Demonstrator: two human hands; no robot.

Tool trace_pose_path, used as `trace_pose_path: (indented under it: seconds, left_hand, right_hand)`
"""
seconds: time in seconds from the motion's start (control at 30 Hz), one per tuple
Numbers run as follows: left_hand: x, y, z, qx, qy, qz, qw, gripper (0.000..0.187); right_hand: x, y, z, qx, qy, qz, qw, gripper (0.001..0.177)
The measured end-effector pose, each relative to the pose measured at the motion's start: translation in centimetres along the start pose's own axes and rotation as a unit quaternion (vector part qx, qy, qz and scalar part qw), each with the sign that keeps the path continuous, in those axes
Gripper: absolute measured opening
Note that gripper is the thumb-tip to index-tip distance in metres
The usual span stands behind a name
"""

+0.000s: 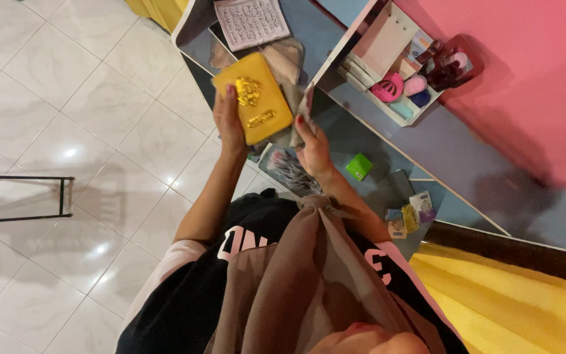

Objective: The person uses a duster to clean a multi-tiered shelf unit, moving items such as a towel and small boxes to dust the surfaces underneath and then placing them back.

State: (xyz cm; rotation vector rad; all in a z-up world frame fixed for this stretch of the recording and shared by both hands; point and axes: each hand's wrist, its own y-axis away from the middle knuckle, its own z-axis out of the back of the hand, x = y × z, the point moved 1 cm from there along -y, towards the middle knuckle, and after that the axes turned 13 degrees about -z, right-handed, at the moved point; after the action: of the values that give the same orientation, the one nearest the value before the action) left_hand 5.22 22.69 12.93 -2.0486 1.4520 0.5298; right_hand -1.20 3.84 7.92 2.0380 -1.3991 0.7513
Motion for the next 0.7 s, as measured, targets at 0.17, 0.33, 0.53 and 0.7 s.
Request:
trace_pose_path:
  seconds: [0.17, 0.33, 0.53, 0.7]
  left_hand:
    - [-2.3, -2.7, 2.4, -0.086, -0.056, -0.025, 0.994, 0.044]
    - [-2.5, -2.6, 2.9, -0.153, -0.058, 0.039, 0.986, 0.054]
    - [-0.8, -0.5, 2.2, -0.065, -0.132, 0.076, 0.986, 0.055]
    - [0.8, 2.0, -0.7, 0.106, -0.094, 0.038, 0.989, 0.045]
  right_hand:
    - [0.2, -2.4, 0.4, -0.121, 0.279, 0.019, 0.952, 0.027]
    - [5.0, -8.7, -1.2, -0.234, 0.587, 0.258, 0.731, 0.052]
    - [5.9, -9.0, -2.3, -0.241, 0.611, 0.271, 0.704, 0.066]
    - [5.8, -2.1, -3.5, -0.122, 0.314, 0.038, 0.941, 0.062]
